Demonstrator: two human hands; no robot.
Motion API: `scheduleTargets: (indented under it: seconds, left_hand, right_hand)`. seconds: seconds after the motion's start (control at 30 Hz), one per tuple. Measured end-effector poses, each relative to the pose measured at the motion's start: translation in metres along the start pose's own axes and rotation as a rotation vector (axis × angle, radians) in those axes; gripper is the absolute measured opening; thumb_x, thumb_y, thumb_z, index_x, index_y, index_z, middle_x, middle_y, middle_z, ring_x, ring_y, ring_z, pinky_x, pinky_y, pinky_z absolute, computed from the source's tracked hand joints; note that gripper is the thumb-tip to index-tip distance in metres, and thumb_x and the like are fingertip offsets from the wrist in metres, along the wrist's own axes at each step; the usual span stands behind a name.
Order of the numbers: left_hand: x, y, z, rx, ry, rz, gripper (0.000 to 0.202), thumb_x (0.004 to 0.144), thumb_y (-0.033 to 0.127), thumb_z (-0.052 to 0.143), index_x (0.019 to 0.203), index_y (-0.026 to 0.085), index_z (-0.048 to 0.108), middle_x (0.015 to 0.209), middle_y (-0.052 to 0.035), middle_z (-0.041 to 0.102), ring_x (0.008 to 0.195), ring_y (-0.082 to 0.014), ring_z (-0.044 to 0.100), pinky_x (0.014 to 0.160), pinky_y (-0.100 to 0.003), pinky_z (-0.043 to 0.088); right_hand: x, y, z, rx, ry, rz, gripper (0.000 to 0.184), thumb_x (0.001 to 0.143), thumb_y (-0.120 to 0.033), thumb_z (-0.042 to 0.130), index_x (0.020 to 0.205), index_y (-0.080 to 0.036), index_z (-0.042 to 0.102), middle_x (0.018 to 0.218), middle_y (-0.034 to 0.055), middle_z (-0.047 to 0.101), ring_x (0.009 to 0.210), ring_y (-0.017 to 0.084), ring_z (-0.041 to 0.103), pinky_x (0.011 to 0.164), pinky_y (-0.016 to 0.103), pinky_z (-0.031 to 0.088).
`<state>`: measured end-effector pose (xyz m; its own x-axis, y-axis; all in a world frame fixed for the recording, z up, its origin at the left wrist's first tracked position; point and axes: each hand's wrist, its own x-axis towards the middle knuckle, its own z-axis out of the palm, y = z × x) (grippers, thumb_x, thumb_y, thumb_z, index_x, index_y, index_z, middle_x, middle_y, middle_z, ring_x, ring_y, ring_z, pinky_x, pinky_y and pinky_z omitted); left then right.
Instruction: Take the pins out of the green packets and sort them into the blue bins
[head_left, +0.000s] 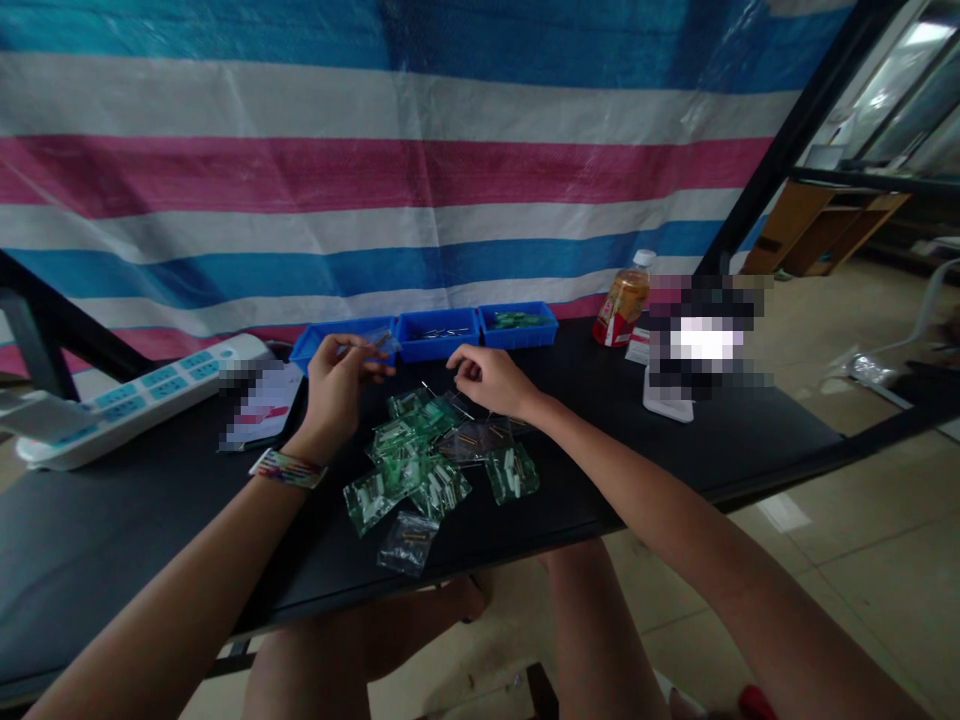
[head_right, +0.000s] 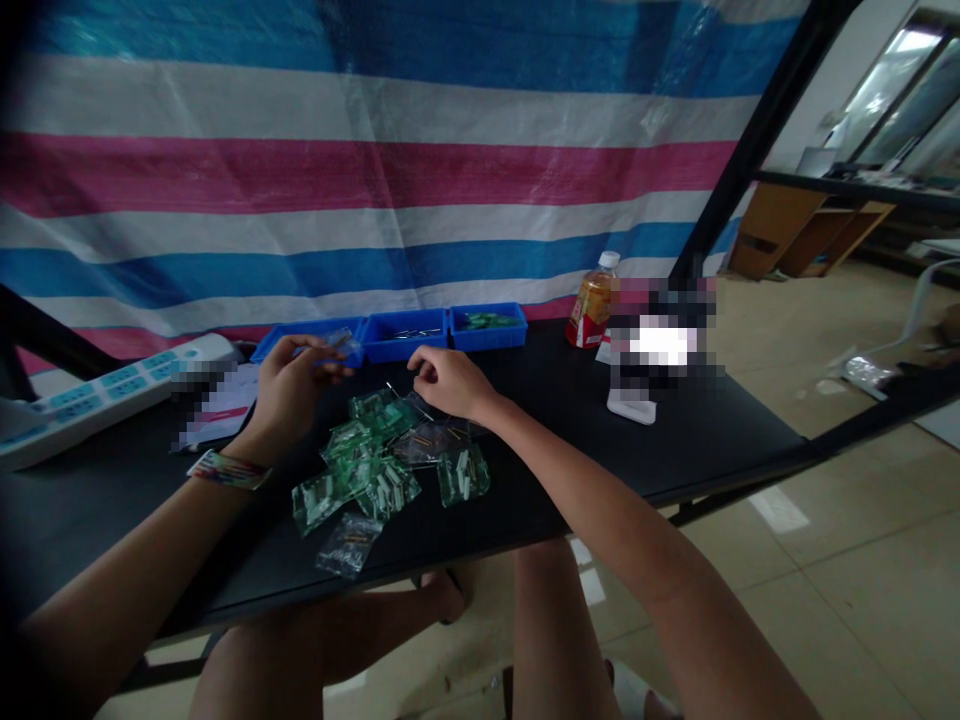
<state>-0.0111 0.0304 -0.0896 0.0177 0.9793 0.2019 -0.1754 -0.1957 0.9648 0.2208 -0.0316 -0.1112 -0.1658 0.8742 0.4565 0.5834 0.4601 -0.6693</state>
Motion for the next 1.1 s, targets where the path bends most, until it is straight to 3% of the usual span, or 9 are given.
scheduleTargets:
  seconds: [0.1,0.2,0.33,0.43,0.6,0.7,0.77,0.9,1.1]
  left_hand:
    - [0.008,0.002,-0.003,-0.084,0.114,-0.072,0.016,0.082,0.011,0.066,0.088,0.020,0.053,0.073,0.0019,0.070,0.060,-0.0141,0.072,0.056,-0.021,0.050]
    - [0.014,0.005,-0.007,-0.136,0.176,-0.109,0.014,0.086,0.010,0.062,0.089,0.020,0.053,0.078,0.0014,0.071,0.066,-0.0143,0.074,0.062,-0.023,0.053]
    - [0.020,0.007,-0.015,-0.263,0.115,-0.210,0.008,0.087,0.019,0.063,0.091,0.021,0.056,0.105,-0.0059,0.077,0.089,-0.0213,0.079,0.067,-0.027,0.058]
    - [0.020,0.009,-0.019,-0.377,0.066,-0.226,0.010,0.084,0.021,0.063,0.091,0.022,0.057,0.125,-0.0056,0.075,0.110,-0.0278,0.077,0.081,-0.035,0.063]
    - [0.019,0.012,-0.017,-0.373,0.004,-0.215,0.014,0.078,0.021,0.064,0.093,0.022,0.061,0.130,-0.0084,0.072,0.121,-0.0303,0.073,0.097,-0.039,0.062]
    - [0.018,0.014,-0.016,-0.322,-0.045,-0.210,0.021,0.084,0.028,0.062,0.104,0.020,0.066,0.126,-0.0105,0.074,0.116,-0.0300,0.074,0.094,-0.041,0.063]
    - [0.017,0.012,-0.015,-0.227,-0.068,-0.178,0.024,0.087,0.031,0.061,0.106,0.018,0.068,0.115,-0.0105,0.077,0.103,-0.0268,0.076,0.084,-0.037,0.063]
    - [0.005,0.005,-0.007,0.182,-0.217,0.026,0.020,0.085,0.034,0.070,0.094,0.017,0.074,0.085,-0.0061,0.075,0.071,-0.0180,0.069,0.063,-0.027,0.055]
    - [-0.019,0.002,0.011,0.458,-0.496,0.136,0.040,0.088,0.055,0.071,0.068,0.020,0.073,0.066,-0.0080,0.070,0.061,-0.0206,0.059,0.055,-0.028,0.049]
  right_hand:
    - [0.000,0.003,-0.002,-0.125,-0.063,0.018,0.018,0.080,-0.002,0.063,0.089,-0.016,0.071,0.087,0.0025,0.067,0.078,0.015,0.063,0.076,0.028,0.048]
    - [0.000,0.007,-0.004,-0.236,-0.078,0.032,0.022,0.081,0.000,0.062,0.092,-0.015,0.074,0.091,0.0050,0.066,0.084,0.017,0.063,0.081,0.029,0.048]
    - [-0.001,0.013,-0.003,-0.371,-0.102,0.047,0.022,0.086,-0.003,0.062,0.096,-0.015,0.077,0.097,0.0080,0.066,0.094,0.021,0.062,0.087,0.032,0.046]
    - [-0.002,0.016,-0.003,-0.398,-0.119,0.057,0.015,0.089,-0.007,0.064,0.090,-0.016,0.077,0.096,0.0077,0.065,0.095,0.021,0.060,0.087,0.032,0.045]
    - [-0.001,0.018,-0.004,-0.358,-0.108,0.064,0.014,0.085,-0.006,0.066,0.079,-0.017,0.071,0.091,0.0059,0.064,0.089,0.020,0.058,0.082,0.030,0.044]
    - [0.001,0.018,-0.003,-0.272,-0.063,0.032,0.011,0.082,-0.006,0.068,0.078,-0.017,0.069,0.088,0.0044,0.064,0.088,0.019,0.059,0.081,0.030,0.044]
    - [0.003,0.016,-0.002,-0.153,-0.015,0.023,0.011,0.081,-0.006,0.069,0.079,-0.017,0.067,0.085,0.0026,0.064,0.083,0.017,0.060,0.079,0.028,0.045]
    - [0.007,0.007,0.002,0.153,0.035,0.059,0.010,0.082,-0.008,0.071,0.082,-0.017,0.067,0.083,-0.0002,0.069,0.075,0.013,0.063,0.074,0.026,0.048]
    - [0.006,-0.006,0.002,0.351,0.046,-0.008,0.005,0.084,-0.015,0.072,0.084,-0.017,0.068,0.086,0.0005,0.069,0.078,0.014,0.064,0.076,0.026,0.051]
